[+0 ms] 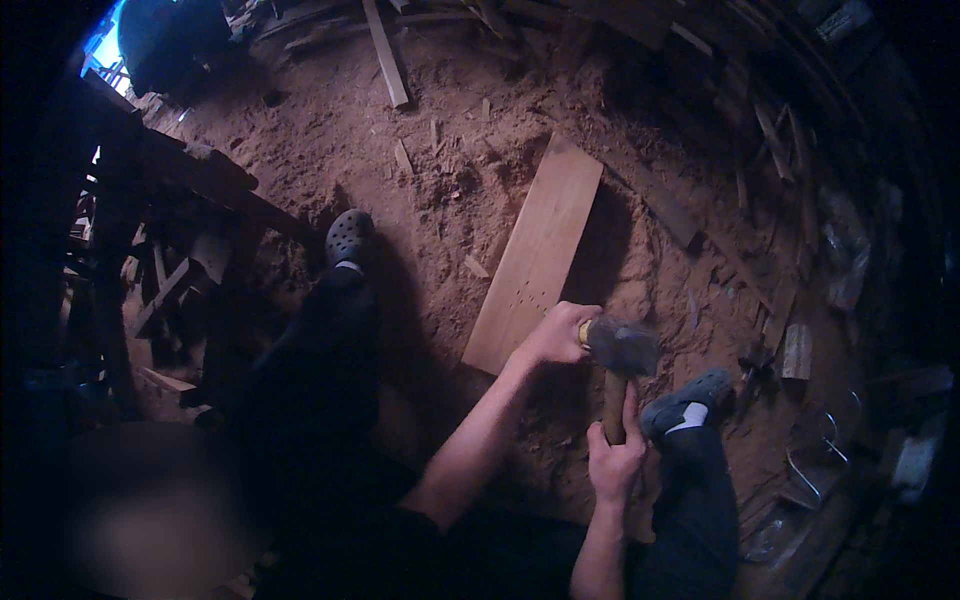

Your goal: The person uses a chisel and hammer to carve a rectangular wooden plank placed on the floor. They repeatedly strike the chisel to remove wood chips and shape the plank.

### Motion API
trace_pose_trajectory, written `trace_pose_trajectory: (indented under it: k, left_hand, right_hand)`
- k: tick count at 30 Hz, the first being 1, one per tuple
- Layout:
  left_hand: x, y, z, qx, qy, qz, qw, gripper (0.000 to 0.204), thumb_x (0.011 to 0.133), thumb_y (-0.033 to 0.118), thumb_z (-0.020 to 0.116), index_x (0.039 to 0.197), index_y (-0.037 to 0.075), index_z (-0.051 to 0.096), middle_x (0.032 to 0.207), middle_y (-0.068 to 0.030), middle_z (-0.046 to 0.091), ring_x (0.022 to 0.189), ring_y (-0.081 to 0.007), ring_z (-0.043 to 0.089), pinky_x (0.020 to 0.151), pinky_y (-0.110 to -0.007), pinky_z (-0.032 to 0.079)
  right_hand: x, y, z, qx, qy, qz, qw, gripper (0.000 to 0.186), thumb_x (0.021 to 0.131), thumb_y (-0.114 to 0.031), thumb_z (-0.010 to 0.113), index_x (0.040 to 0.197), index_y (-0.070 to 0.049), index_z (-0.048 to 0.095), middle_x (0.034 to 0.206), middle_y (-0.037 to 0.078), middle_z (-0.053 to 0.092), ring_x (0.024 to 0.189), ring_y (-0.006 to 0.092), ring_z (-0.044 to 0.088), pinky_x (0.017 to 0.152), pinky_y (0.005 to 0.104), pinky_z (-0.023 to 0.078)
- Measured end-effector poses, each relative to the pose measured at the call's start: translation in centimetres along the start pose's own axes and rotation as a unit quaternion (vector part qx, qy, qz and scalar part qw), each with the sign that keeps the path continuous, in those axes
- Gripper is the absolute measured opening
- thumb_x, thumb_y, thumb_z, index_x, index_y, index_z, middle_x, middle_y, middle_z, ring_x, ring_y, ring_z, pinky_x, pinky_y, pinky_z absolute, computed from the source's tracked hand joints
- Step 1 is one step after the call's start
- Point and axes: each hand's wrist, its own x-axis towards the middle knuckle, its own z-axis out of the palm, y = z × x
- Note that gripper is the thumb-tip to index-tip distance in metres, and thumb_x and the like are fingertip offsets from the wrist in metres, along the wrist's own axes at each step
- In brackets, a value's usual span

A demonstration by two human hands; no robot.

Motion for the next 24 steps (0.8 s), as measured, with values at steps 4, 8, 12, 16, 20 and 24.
trace_pose_trajectory:
  k: [4,8,12,16,20,24]
  left_hand:
    - [0.3,0.5,-0.6,-0.006,-0.035,-0.025,0.999,0.019,0.056,0.011,0.064,0.07,0.002,0.055,0.062,-0.0159,0.056,0.058,-0.0311,0.056,0.054,-0.035,0.044]
    - [0.3,-0.3,0.4,0.012,0.019,0.016,1.0,0.019,0.055,0.011,0.062,0.07,0.002,0.056,0.061,-0.0159,0.056,0.056,-0.0307,0.056,0.053,-0.035,0.044]
    - [0.2,-0.6,0.3,0.021,0.028,0.0,0.999,0.019,0.054,0.012,0.061,0.069,0.001,0.056,0.061,-0.0169,0.055,0.057,-0.0332,0.056,0.052,-0.034,0.044]
    - [0.6,-1.1,0.5,0.072,0.03,-0.015,0.997,0.022,0.055,0.016,0.064,0.068,0.002,0.053,0.06,-0.0146,0.054,0.055,-0.0276,0.055,0.053,-0.033,0.043]
    - [0.3,-1.2,-0.1,0.034,0.045,-0.026,0.998,0.021,0.055,0.015,0.063,0.067,0.001,0.052,0.059,-0.0166,0.052,0.056,-0.031,0.054,0.051,-0.035,0.042]
    - [0.5,-0.3,0.3,0.019,0.052,-0.007,0.998,0.02,0.053,0.013,0.06,0.065,0.0,0.052,0.059,-0.0201,0.051,0.06,-0.0387,0.053,0.051,-0.038,0.042]
  right_hand:
    - [0.3,-0.6,-0.2,-0.01,-0.037,0.057,0.998,0.059,0.071,-0.004,0.054,0.128,-0.01,0.042,0.119,0.019,0.051,0.104,0.0301,0.054,0.082,0.0347,0.044]
    - [0.3,0.7,0.1,0.012,0.005,-0.029,0.999,0.063,0.067,-0.001,0.055,0.128,-0.007,0.041,0.112,0.021,0.055,0.099,0.0285,0.056,0.083,0.0337,0.043]
    - [0.4,-0.2,-0.7,-0.02,-0.025,-0.002,0.999,0.063,0.067,-0.002,0.056,0.128,-0.007,0.041,0.112,0.019,0.055,0.098,0.0277,0.057,0.083,0.0331,0.043]
    - [-0.7,0.8,-1.7,-0.087,0.053,-0.068,0.992,0.058,0.07,-0.004,0.056,0.126,-0.002,0.042,0.112,0.016,0.057,0.096,0.0237,0.058,0.081,0.0306,0.044]
    - [-1.3,-0.2,-0.8,0.034,0.056,0.069,0.995,0.057,0.07,-0.005,0.057,0.124,0.003,0.042,0.113,0.016,0.056,0.097,0.0225,0.057,0.082,0.0297,0.044]
    - [0.7,-0.3,0.1,-0.035,0.003,0.029,0.999,0.057,0.068,-0.004,0.058,0.124,0.001,0.043,0.114,0.018,0.055,0.095,0.0274,0.057,0.082,0.0323,0.044]
